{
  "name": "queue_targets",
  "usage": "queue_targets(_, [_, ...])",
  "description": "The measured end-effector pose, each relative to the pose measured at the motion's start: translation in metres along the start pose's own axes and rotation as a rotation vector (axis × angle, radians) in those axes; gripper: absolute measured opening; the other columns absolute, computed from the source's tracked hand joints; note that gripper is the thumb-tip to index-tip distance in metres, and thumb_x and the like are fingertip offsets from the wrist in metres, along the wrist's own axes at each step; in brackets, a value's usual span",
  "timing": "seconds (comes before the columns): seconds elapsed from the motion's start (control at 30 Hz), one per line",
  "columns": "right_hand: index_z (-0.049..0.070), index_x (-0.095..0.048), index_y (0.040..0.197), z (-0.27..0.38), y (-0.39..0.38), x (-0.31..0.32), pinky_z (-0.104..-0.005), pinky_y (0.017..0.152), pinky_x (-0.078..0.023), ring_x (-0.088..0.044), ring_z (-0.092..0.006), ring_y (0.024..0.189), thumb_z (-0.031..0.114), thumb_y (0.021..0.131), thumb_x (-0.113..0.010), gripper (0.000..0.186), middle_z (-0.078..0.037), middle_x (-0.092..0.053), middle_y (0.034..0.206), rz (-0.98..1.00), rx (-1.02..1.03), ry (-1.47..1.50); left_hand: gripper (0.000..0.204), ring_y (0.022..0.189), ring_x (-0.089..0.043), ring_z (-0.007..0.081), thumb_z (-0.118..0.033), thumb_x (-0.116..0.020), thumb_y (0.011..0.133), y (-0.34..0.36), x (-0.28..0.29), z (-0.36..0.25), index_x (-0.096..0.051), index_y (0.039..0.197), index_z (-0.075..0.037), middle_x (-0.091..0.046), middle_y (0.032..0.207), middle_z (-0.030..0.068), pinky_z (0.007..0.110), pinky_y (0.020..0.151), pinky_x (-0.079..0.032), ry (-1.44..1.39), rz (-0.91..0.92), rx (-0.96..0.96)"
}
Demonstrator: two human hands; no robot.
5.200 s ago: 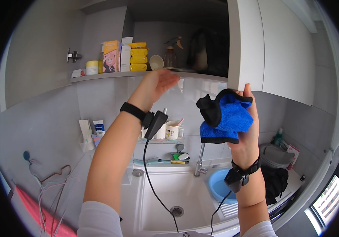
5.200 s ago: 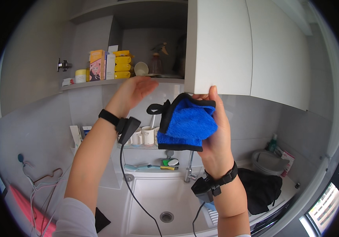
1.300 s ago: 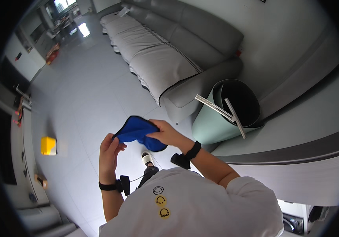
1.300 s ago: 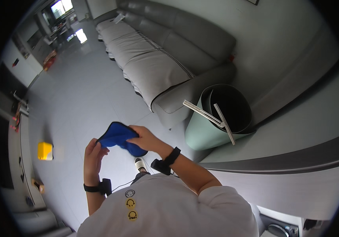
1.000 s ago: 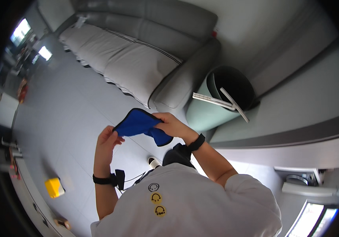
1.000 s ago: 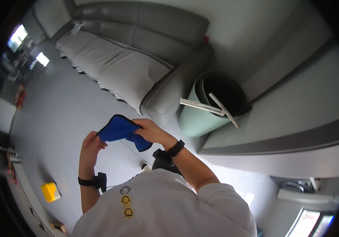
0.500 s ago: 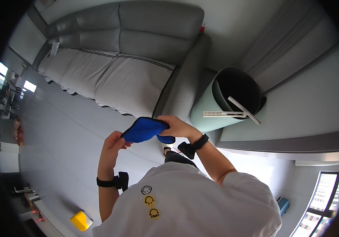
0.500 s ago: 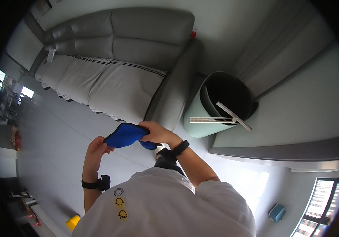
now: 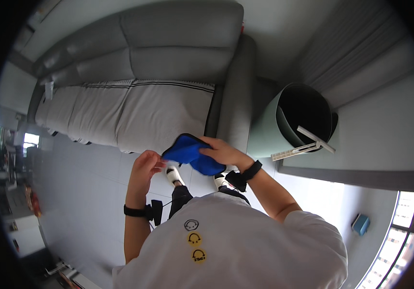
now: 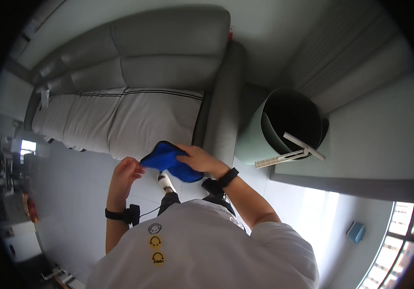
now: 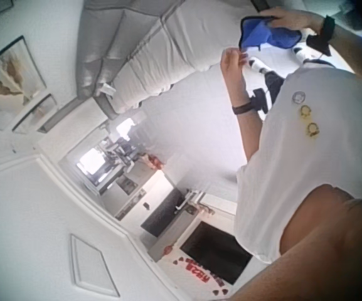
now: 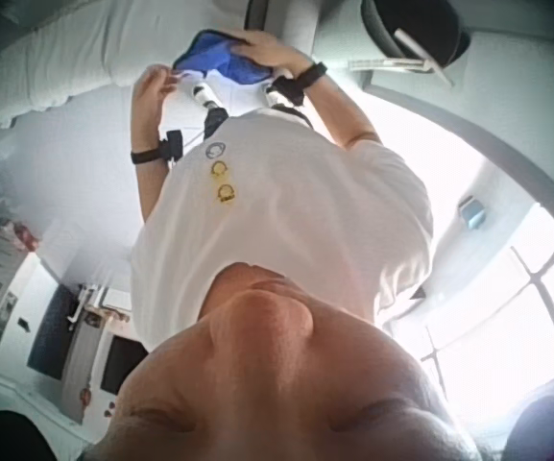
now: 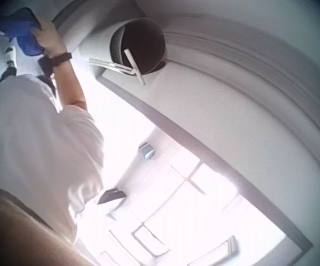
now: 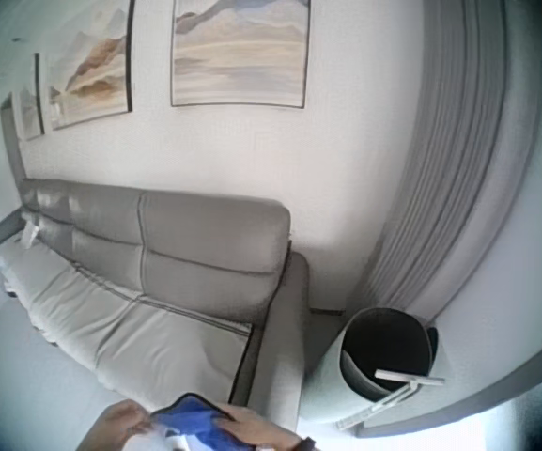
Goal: The person unboxes bags of washing powder and a bottle of soap, places the bags into a lower cabinet beneath a sink, and puts the soap bottle into an upper cabinet.
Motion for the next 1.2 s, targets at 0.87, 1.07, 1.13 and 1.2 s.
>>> queue_targets(0.87, [0.007,-0.069,0.101,-0.133,0.14,0.045,-0.042,0.094,-0.045,-0.057,-0.0363,0.107,-0.005,0.069,-0.05,0.039,-0.017,-0.065,0.105,-0.962,-0.559,-0.726,0.024,0.101,-0.054,0.0173,-0.029,-0.056,0.09,0.377,0.192,0.099,-0.058,0.107,-0.011,-0.06,0.109,0.0069,0.034,0.085,-0.04,0.048,0.151,0.569])
queue_targets(1.07, [0.009,-0.066,0.11,-0.045,0.166,0.134,-0.0508,0.102,-0.036,-0.045,-0.0349,0.124,-0.004,0.073,-0.054,0.041,-0.007,-0.062,0.12,-1.126,-0.228,-1.245,0.05,0.131,-0.031,0.0327,-0.033,-0.057,0.089,0.363,0.186,0.162,-0.045,0.134,-0.014,-0.03,0.147,0.0132,0.047,0.102,-0.03,0.039,0.102,0.692])
queue_targets(1.13, [0.011,-0.066,0.111,-0.077,0.164,0.155,-0.0521,0.104,-0.034,-0.041,-0.035,0.128,-0.004,0.074,-0.053,0.041,-0.006,-0.058,0.126,-0.966,-0.36,-1.27,0.053,0.138,-0.016,0.0369,-0.032,-0.058,0.089,0.354,0.178,0.171,-0.04,0.138,-0.021,-0.015,0.153,0.0136,0.051,0.103,-0.028,-0.008,0.003,0.737])
queue_targets(1.2, [0.013,-0.065,0.112,-0.111,0.161,0.152,-0.0533,0.106,-0.032,-0.038,-0.035,0.131,-0.004,0.076,-0.053,0.041,-0.005,-0.054,0.132,-0.82,-0.461,-1.284,0.061,0.138,-0.008,0.0408,-0.03,-0.059,0.088,0.359,0.179,0.182,-0.033,0.142,-0.027,-0.007,0.155,0.0097,0.055,0.104,-0.026,-0.057,-0.006,0.765])
Point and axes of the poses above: each hand's wrist, its own y-axis towards the middle knuckle, its own x-axis out of the back of the hand, z = x × y, the point moved 9 cm from there along y, towards the middle knuckle
